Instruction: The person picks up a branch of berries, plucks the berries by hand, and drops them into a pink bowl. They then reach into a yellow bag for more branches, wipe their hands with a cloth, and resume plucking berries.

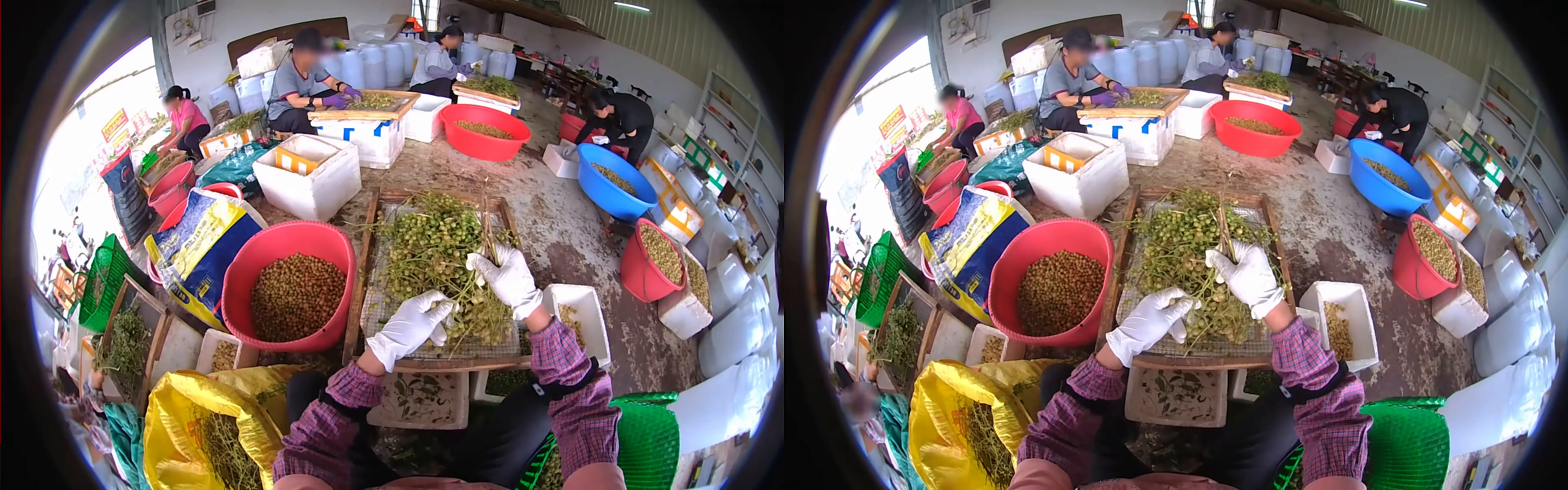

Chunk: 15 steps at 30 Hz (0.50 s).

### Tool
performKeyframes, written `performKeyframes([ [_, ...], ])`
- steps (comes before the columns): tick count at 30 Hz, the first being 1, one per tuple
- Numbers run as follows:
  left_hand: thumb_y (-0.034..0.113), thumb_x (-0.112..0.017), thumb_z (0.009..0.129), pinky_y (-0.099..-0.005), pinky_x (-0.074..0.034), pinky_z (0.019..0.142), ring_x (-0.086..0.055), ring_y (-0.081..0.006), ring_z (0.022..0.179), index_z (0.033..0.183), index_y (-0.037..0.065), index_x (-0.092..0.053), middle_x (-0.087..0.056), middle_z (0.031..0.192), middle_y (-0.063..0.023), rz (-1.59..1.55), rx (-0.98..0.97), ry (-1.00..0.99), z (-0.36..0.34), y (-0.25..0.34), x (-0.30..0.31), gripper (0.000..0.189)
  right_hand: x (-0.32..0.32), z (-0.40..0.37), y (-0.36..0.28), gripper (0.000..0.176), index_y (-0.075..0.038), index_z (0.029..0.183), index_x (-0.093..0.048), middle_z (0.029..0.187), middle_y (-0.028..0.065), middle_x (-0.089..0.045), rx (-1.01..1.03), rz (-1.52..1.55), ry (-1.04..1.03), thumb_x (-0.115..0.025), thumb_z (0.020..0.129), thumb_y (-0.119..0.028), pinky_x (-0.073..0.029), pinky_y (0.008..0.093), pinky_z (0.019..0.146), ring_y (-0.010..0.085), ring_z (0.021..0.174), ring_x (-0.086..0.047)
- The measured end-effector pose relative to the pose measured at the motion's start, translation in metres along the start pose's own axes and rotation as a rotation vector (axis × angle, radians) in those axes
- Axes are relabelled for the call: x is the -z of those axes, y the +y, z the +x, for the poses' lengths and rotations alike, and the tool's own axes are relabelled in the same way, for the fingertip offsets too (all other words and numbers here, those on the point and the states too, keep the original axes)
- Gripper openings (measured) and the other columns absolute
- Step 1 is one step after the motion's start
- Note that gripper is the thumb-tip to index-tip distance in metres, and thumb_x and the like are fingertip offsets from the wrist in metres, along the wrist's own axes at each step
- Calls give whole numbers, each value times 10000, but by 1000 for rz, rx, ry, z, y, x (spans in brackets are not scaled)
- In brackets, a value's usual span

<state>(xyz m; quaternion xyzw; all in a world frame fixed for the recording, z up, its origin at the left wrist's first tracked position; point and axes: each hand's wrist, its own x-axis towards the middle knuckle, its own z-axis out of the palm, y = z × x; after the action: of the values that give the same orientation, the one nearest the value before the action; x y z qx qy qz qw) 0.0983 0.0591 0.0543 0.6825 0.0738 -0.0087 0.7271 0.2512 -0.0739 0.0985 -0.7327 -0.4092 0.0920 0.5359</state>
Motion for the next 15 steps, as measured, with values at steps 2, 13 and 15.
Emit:
performKeyframes([
  [2, 183, -495, 949, -252, -526, 592, -591, -115, 590, 1072, 9, -578, -609, 783, -50, -95, 5, -33, -2, 4, -1, 228, -1, 0, -4, 174, -5, 827, -644, 653, 42, -646, -7, 26, 26, -623, 873, -172, -425, 249, 489, 80, 505, -538],
  [13, 198, -598, 895, -242, -529, 623, -579, -90, 629, 1028, 12, -615, -660, 878, -79, -367, 50, 62, -1, -8, -10, 229, -5, 4, -2, 198, -21, 804, -647, 611, 40, -622, -43, -18, 24, -629, 864, -209, -422, 263, 484, 83, 497, -530],
  [15, 189, -572, 910, -246, -533, 636, -596, -105, 649, 1053, 15, -614, -656, 880, -81, -455, 78, 43, 0, -16, -3, 229, -4, 3, -1, 191, -19, 801, -646, 614, 34, -621, -87, 101, 18, -628, 866, -198, -421, 256, 483, 79, 498, -529],
])
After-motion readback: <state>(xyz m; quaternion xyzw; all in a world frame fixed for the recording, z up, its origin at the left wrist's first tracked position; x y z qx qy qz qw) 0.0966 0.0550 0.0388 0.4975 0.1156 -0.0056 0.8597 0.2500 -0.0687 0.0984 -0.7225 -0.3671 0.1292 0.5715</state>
